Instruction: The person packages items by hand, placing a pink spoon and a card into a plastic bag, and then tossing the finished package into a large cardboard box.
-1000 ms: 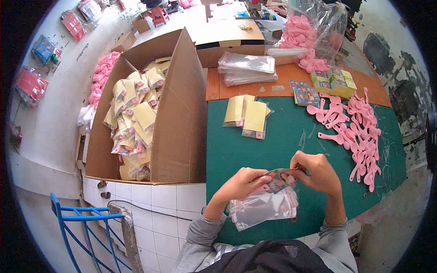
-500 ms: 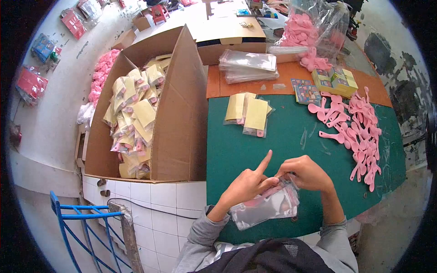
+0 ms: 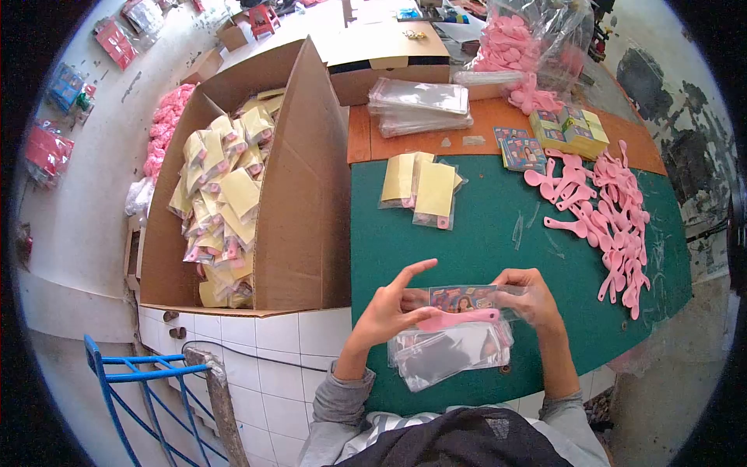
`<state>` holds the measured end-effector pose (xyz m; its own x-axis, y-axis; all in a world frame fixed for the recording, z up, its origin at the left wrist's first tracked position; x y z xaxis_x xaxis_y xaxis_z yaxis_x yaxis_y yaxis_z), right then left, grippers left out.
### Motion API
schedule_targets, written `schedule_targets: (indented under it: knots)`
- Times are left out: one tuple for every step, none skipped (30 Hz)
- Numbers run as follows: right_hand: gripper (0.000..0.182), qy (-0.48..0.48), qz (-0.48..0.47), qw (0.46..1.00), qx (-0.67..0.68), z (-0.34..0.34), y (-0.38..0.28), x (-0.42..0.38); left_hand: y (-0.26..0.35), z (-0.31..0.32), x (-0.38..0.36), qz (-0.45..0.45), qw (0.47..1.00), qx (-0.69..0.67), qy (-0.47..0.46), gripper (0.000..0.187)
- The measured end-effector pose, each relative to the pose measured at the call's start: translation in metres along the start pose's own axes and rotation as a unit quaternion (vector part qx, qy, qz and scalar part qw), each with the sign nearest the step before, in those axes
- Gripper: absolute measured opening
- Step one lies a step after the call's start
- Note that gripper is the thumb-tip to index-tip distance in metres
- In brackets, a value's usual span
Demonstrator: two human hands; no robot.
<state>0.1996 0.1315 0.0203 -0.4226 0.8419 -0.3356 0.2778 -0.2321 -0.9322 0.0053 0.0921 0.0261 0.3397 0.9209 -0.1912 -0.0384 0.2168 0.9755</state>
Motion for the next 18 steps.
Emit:
schedule_targets:
  knots:
    - [0.014,0.018,-0.012,1.000,0.013,-0.001,0.003,-0.003,0.001,0.005,0.000,-0.005,1.000,-0.015,-0.016,0.069]
    - [0.013,0.037,-0.025,0.999,0.026,-0.002,0.005,-0.006,0.000,0.010,0.000,-0.009,0.999,-0.030,-0.031,0.070]
    - [0.012,0.056,-0.038,0.997,0.039,-0.004,0.005,-0.008,-0.001,0.011,0.000,-0.004,0.999,-0.037,-0.034,0.070]
    - [0.011,0.050,-0.041,0.997,0.044,-0.003,0.003,-0.009,-0.004,0.012,0.001,0.000,0.998,-0.043,-0.036,0.070]
    - [0.011,0.044,-0.045,0.997,0.050,-0.003,0.000,-0.009,-0.006,0.013,0.002,0.004,0.998,-0.049,-0.038,0.070]
    - [0.011,0.037,-0.049,0.997,0.056,-0.003,-0.003,-0.009,-0.006,0.013,0.002,0.003,0.998,-0.046,-0.036,0.070]
    - [0.010,0.037,-0.037,0.998,0.034,-0.001,-0.006,-0.010,-0.006,0.013,0.002,0.003,0.999,-0.042,-0.032,0.070]
    - [0.010,0.037,-0.025,0.999,0.011,0.003,-0.012,-0.011,-0.006,0.013,0.002,0.002,0.999,-0.039,-0.029,0.070]
    - [0.010,0.036,-0.012,0.999,-0.011,0.006,-0.013,-0.012,-0.006,0.011,0.001,0.013,1.000,-0.022,-0.009,0.069]
    - [0.010,0.063,-0.033,0.997,-0.028,0.000,-0.015,-0.013,-0.007,0.010,0.000,0.025,1.000,-0.005,0.011,0.069]
    - [0.011,0.090,-0.053,0.993,-0.046,-0.006,-0.017,-0.014,-0.007,0.008,0.000,0.036,0.999,0.012,0.032,0.069]
    - [0.013,0.116,-0.072,0.989,-0.064,-0.011,-0.019,-0.016,-0.008,0.005,-0.002,0.038,0.996,0.054,0.063,0.067]
    - [0.013,0.167,-0.082,0.977,-0.100,-0.014,-0.026,-0.020,-0.008,0.002,-0.004,0.040,0.990,0.095,0.094,0.065]
    - [0.014,0.218,-0.092,0.962,-0.136,-0.013,-0.038,-0.024,-0.008,-0.002,-0.006,0.043,0.982,0.137,0.124,0.063]
    - [0.015,0.268,-0.102,0.942,-0.171,-0.014,-0.048,-0.030,-0.017,0.002,-0.006,0.019,0.994,0.058,0.095,0.062]
    - [0.025,0.238,-0.130,0.935,-0.228,-0.004,-0.055,-0.032,-0.027,0.009,-0.010,-0.005,0.998,-0.022,0.065,0.061]
    - [0.031,0.178,-0.162,0.931,-0.275,0.014,-0.064,-0.032,-0.038,0.017,-0.015,-0.031,0.994,-0.103,0.036,0.060]
    - [0.037,0.116,-0.194,0.920,-0.320,0.035,-0.076,-0.035,-0.044,0.025,-0.020,-0.035,0.986,-0.161,0.015,0.061]
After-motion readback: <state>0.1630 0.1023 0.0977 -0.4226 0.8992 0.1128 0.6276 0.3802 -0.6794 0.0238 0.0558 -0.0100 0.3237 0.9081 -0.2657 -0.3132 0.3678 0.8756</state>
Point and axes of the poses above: each hand's wrist, its own x-axis towards the middle knuckle, its own z-axis out of the palm, y = z × x, the point moved 9 cm from there along x, towards the middle knuckle, and after that the axes turned 4 degrees about -x, right-handed, at the moved point
